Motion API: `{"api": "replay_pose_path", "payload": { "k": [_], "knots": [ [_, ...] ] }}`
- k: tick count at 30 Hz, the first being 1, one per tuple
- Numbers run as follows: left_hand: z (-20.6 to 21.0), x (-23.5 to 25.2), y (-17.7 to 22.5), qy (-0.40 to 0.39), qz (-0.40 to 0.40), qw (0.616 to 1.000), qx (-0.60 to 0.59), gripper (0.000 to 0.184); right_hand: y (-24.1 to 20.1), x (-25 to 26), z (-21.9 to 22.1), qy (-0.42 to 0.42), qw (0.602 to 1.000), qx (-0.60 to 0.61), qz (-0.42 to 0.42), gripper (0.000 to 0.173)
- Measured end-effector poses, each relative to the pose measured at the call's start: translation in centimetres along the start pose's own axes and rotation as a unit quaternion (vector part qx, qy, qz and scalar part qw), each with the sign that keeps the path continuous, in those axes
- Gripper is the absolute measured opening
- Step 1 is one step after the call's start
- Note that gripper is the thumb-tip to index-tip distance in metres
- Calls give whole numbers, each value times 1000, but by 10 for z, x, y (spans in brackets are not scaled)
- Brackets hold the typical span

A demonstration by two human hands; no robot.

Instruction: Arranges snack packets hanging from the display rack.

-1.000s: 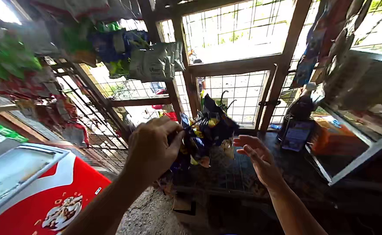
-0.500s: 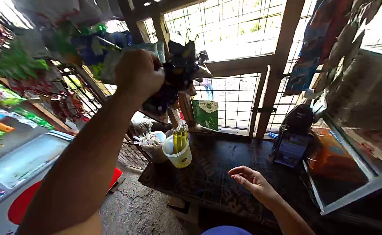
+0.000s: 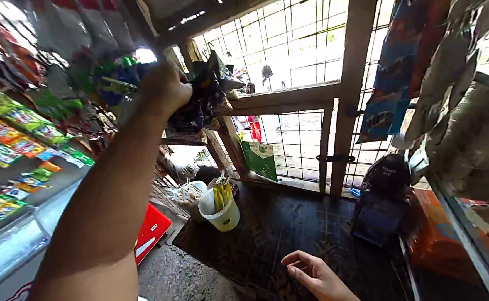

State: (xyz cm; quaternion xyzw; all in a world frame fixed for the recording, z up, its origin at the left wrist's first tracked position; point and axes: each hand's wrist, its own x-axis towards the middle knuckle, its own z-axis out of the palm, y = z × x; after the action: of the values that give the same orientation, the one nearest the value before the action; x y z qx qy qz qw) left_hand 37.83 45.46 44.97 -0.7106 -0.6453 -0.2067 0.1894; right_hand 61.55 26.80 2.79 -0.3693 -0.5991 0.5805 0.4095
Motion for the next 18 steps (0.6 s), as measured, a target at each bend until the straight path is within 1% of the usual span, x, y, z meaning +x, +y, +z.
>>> {"api": "replay_pose_path", "payload": {
  "k": [5,10,13,18],
  "knots": [
    [-4,12,9,12,8,999,45,30,-5,-3,-1,-33,999,-10,12,28],
    [-12,16,32,9,-20,995,97,30,-5,-3,-2,-38,999,-9,33,28],
    [-16,23,37,10,-33,993,110,33,-5,-3,-1,-37,999,-9,37,28],
    [-23,38,39,-9,-28,992,122,32,-3,-3,-1,-37,998,-20,36,28]
  ]
}}
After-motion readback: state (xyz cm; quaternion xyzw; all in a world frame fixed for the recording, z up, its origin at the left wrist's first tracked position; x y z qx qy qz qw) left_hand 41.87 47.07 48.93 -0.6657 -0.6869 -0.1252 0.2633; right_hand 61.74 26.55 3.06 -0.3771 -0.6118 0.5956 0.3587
